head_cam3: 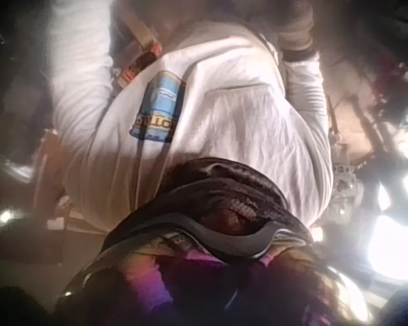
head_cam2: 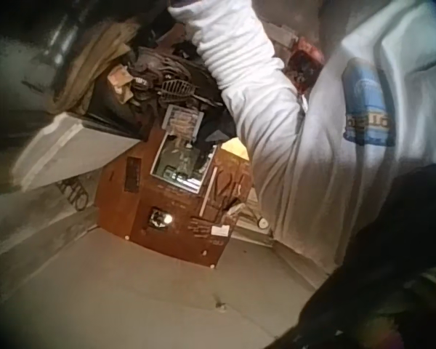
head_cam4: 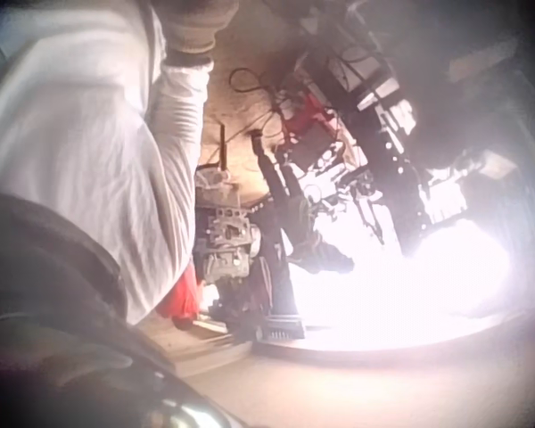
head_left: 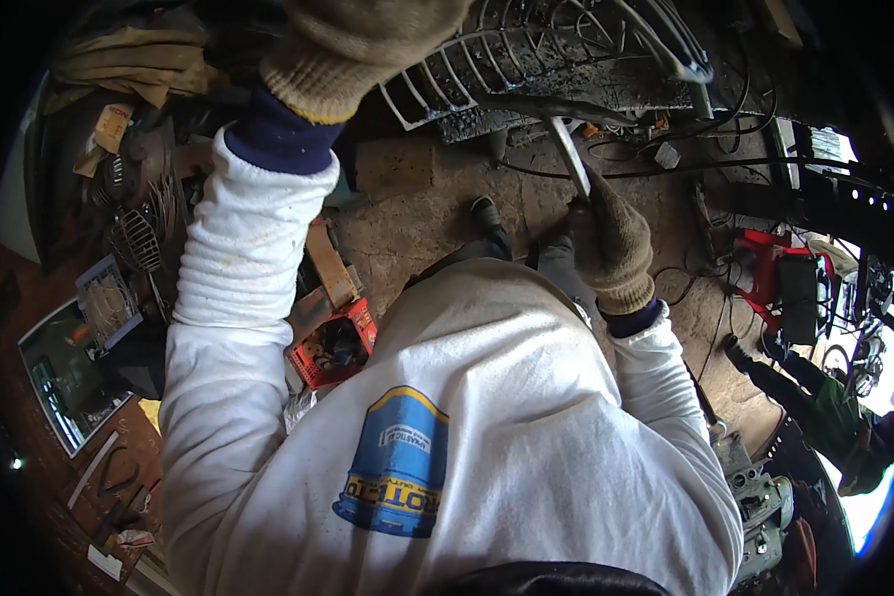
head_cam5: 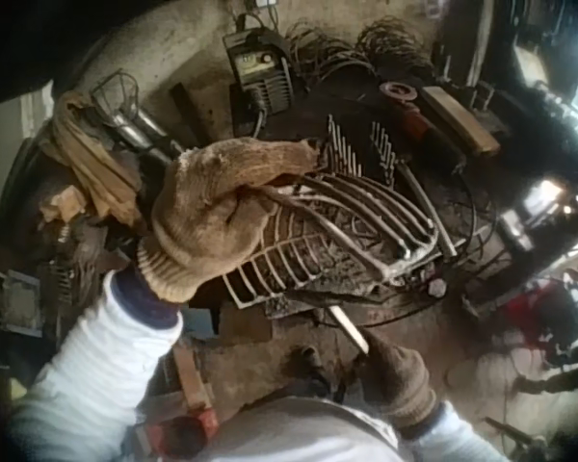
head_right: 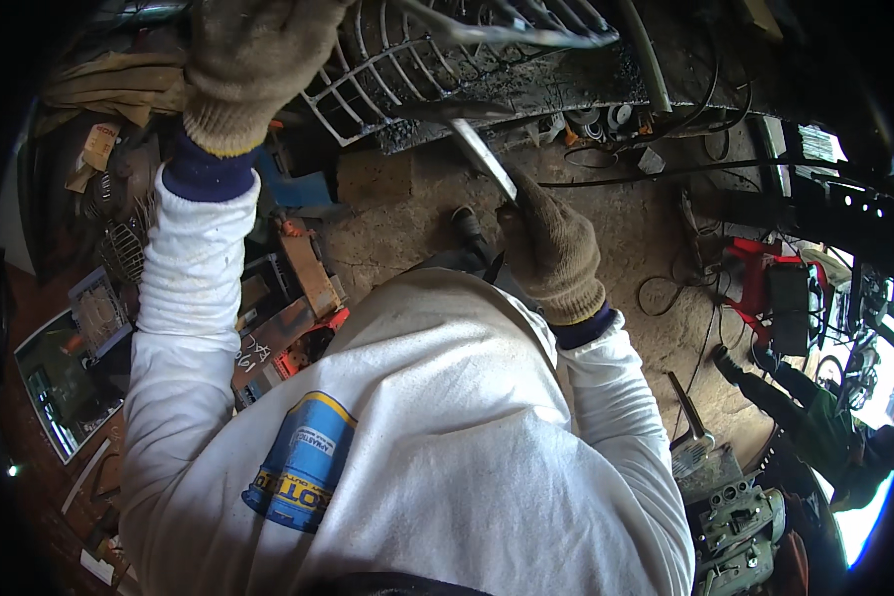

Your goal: The person welds components of a metal cage together, grinds the welded joints with a power tool, and welds additional sections to form a spherical structure.

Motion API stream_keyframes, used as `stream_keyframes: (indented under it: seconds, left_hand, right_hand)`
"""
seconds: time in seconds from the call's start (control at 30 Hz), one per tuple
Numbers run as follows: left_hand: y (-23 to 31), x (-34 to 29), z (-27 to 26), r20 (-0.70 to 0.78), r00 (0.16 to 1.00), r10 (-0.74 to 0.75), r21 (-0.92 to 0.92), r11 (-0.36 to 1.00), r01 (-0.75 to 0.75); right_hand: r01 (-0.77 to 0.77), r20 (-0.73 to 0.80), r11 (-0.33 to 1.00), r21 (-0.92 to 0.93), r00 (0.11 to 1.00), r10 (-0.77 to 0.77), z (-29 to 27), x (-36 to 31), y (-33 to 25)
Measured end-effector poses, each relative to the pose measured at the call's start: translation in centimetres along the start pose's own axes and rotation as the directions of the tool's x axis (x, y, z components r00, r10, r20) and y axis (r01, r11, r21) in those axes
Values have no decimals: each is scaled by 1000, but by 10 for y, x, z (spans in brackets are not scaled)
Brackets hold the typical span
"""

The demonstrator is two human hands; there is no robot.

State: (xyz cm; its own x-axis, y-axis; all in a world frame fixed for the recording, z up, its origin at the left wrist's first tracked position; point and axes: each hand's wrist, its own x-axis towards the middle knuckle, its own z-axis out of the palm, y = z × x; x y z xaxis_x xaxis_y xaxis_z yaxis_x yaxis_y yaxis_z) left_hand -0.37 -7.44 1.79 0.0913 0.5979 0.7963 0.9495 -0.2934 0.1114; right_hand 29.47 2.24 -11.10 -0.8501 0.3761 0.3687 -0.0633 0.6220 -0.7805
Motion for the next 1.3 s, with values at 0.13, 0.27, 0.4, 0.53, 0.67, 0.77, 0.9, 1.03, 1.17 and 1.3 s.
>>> stream_keyframes:
  seconds: [0.13, 0.27, 0.4, 0.53, 0.67, 0.77, 0.9, 1.03, 1.17, 1.3]
  left_hand:
    - [-13, -2, -6, -67, 980, 186, -29, 982, -188]
    - [-26, -8, -6, -87, 966, 245, -19, 969, -247]
    - [-26, -16, 2, -181, 950, 255, -99, 956, -276]
    - [-10, -14, 1, -134, 985, 112, 8, 994, -112]
    - [-21, -32, 20, -342, 937, -70, -223, 975, -8]
    - [-24, -27, 27, -401, 915, -38, -181, 983, -38]
    - [-15, -12, 25, -333, 936, 113, 40, 994, -106]
    - [-19, -14, 33, -323, 946, 20, -88, 995, -51]
    - [-20, -14, 36, -312, 950, -18, -128, 992, -23]
    - [-18, -14, 30, -292, 956, -27, -111, 994, -6]
  right_hand:
    - [-15, 51, 1000, -10, 999, 15, 6, 7, -1]
    - [-28, 85, 997, -68, 996, 34, 11, 1, 9]
    - [-45, 32, 997, -62, 998, 47, 2, -10, 5]
    - [-134, 23, 983, -127, 990, 138, -13, -10, -2]
    - [-141, 33, 979, -144, 989, 147, -23, -12, -4]
    - [-90, 6, 972, -217, 996, 94, -23, -15, 1]
    - [-66, 30, 964, -257, 997, 76, -25, -10, -2]
    - [19, 49, 961, -275, 999, -5, -26, 1, -12]
    - [-5, -8, 969, -246, 1000, 3, -23, 0, -14]
    - [-24, 112, 955, -296, 992, 60, -16, 3, 3]
